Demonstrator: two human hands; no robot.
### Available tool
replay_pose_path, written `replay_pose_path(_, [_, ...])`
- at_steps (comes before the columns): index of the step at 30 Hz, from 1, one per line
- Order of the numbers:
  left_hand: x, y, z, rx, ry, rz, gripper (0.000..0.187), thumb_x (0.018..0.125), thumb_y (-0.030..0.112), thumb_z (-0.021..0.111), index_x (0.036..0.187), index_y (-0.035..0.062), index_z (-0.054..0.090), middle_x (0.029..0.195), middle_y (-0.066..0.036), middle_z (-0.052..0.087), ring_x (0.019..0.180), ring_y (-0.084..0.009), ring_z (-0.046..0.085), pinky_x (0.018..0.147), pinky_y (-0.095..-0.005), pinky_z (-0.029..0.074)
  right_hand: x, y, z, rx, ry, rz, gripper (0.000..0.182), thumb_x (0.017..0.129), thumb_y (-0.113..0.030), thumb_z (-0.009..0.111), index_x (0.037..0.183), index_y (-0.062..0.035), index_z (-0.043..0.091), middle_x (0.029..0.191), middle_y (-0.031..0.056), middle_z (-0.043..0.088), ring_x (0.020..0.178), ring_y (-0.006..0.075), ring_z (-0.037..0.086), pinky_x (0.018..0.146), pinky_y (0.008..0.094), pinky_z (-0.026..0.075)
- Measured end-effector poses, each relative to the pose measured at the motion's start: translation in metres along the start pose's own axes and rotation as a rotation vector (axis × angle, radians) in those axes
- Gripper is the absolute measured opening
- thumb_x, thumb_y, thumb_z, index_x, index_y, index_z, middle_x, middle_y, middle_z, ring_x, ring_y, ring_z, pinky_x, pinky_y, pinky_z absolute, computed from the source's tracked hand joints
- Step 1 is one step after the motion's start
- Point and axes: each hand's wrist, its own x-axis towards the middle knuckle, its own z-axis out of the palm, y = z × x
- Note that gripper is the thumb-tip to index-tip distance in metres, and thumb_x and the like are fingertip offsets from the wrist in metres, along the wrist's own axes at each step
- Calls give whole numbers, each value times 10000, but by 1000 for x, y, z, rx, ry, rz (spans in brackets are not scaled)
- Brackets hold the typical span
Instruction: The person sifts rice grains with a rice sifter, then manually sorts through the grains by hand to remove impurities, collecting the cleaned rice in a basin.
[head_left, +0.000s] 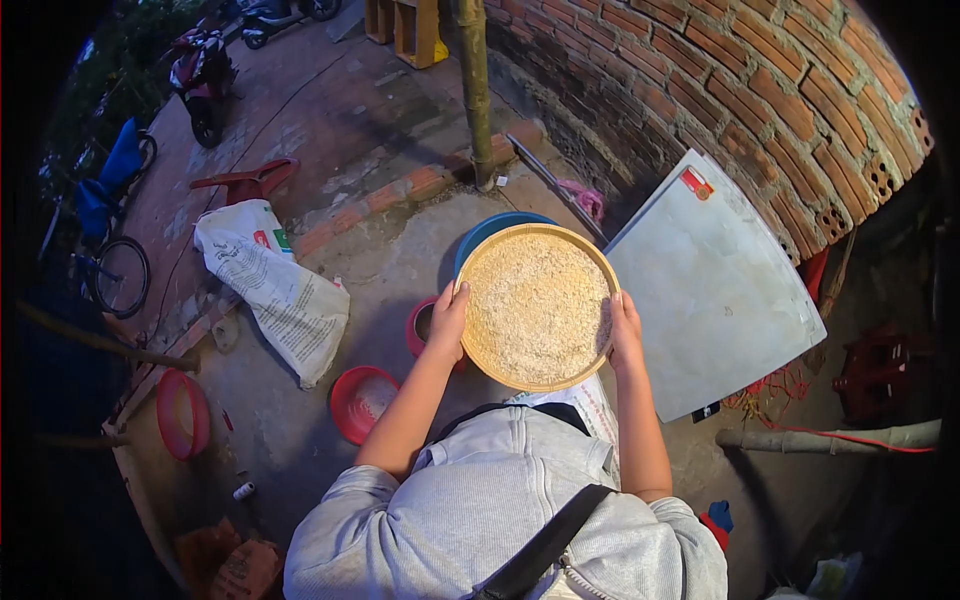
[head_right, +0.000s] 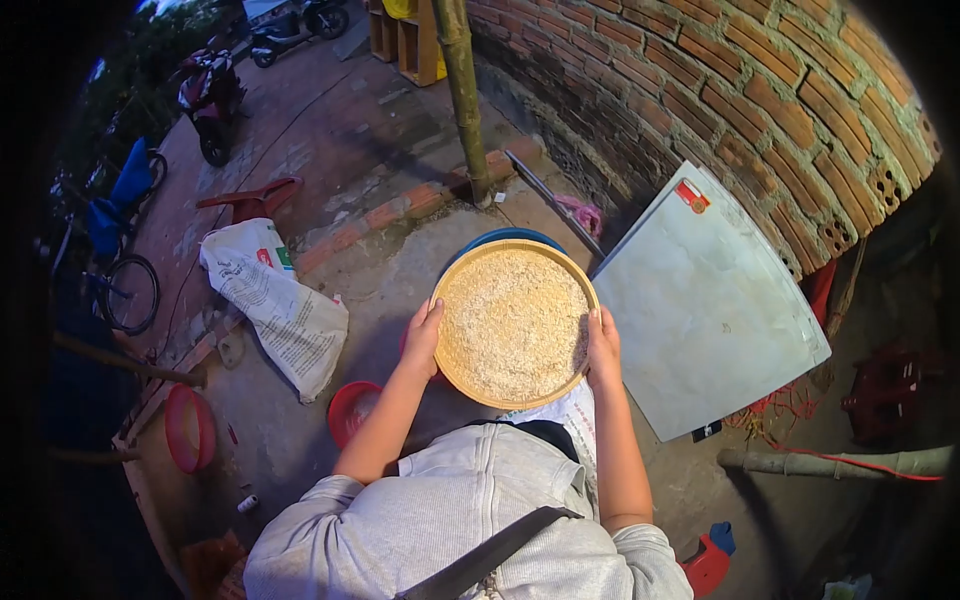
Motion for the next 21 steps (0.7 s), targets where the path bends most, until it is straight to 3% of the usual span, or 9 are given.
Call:
replay_pose_path(2, [-2, -1, -5, -21, 33, 37, 387, 939, 254, 497, 1236, 6, 478, 1135, -79, 575, 1008, -163, 548, 868, -295, 427, -1, -10, 11, -352, 85, -214, 304, 936, -192, 493, 1194, -31, 500, 1000, 91, 606, 965, 193, 575, 825, 301, 455])
replay_pose_path(3, [-4, -1, -7, -37, 61, 50, 384, 940, 252, 493, 1235, 7, 479, 1137, -82, 575, 1008, -163, 546, 864, -297, 430, -4, -19, 20, -350, 78, -218, 304, 936, -192, 493, 1194, -31, 500, 1000, 91, 606, 965, 193, 575, 825, 301, 455])
replay_pose_path(5, [-8, 0, -10, -53, 90, 66, 380, 942, 250, 490, 1234, 7, 479, 1138, -85, 574, 1008, -162, 545, 860, -299, 433, -9, -35, 36, -1031, 189, -876, 295, 858, -91, 568, 1145, -29, 540, 1025, 137, 600, 1017, 291, 552, 868, 347, 444])
replay_pose_path(6, [-11, 2, -9, -54, 102, 96, 359, 948, 249, 475, 1221, 16, 485, 1117, -89, 580, 977, -179, 569, 830, -318, 462, -7, -39, 38, -1028, 185, -878, 295, 858, -91, 568, 1145, -29, 540, 1025, 137, 600, 1017, 291, 552, 868, 347, 444])
replay_pose_path(8, [-16, 6, -10, -56, 117, 128, 339, 953, 247, 461, 1208, 25, 491, 1096, -94, 586, 946, -197, 593, 801, -338, 492, -6, -43, 41, -1317, -51, -1147, 286, 774, -37, 601, 1059, -29, 602, 1036, 157, 589, 1053, 348, 518, 897, 397, 430])
replay_pose_path(9, [-18, 8, -9, -81, 129, 124, 344, 952, 253, 463, 1208, 25, 490, 1096, -96, 586, 947, -202, 592, 799, -344, 493, -17, -51, 51, -1355, -93, -1112, 241, 742, -20, 601, 980, -28, 637, 1036, 130, 596, 1059, 314, 521, 895, 421, 429])
replay_pose_path(14, [-28, 22, -7, -122, 217, 138, 344, 950, 257, 462, 1209, 32, 487, 1101, -103, 582, 962, -215, 588, 808, -363, 490, -24, -44, 62, -1275, -336, -984, 255, 749, -19, 588, 1002, -18, 623, 1030, 136, 595, 960, 310, 563, 860, 389, 449])
replay_pose_path(17, [-30, 27, -7, -216, 231, 153, 334, 952, 249, 451, 1211, 40, 480, 1107, -104, 577, 981, -225, 581, 821, -376, 485, -33, -43, 73, -1185, -525, -794, 255, 761, -30, 604, 1015, -10, 618, 1028, 152, 589, 952, 330, 563, 819, 375, 472])
replay_pose_path(21, [-33, 25, -11, -255, 335, 137, 316, 947, 223, 444, 1205, 43, 474, 1125, -107, 565, 989, -235, 577, 831, -388, 480, -29, -24, 89, -1152, -633, -823, 231, 755, -9, 562, 978, -7, 622, 931, 160, 591, 878, 327, 569, 784, 370, 477])
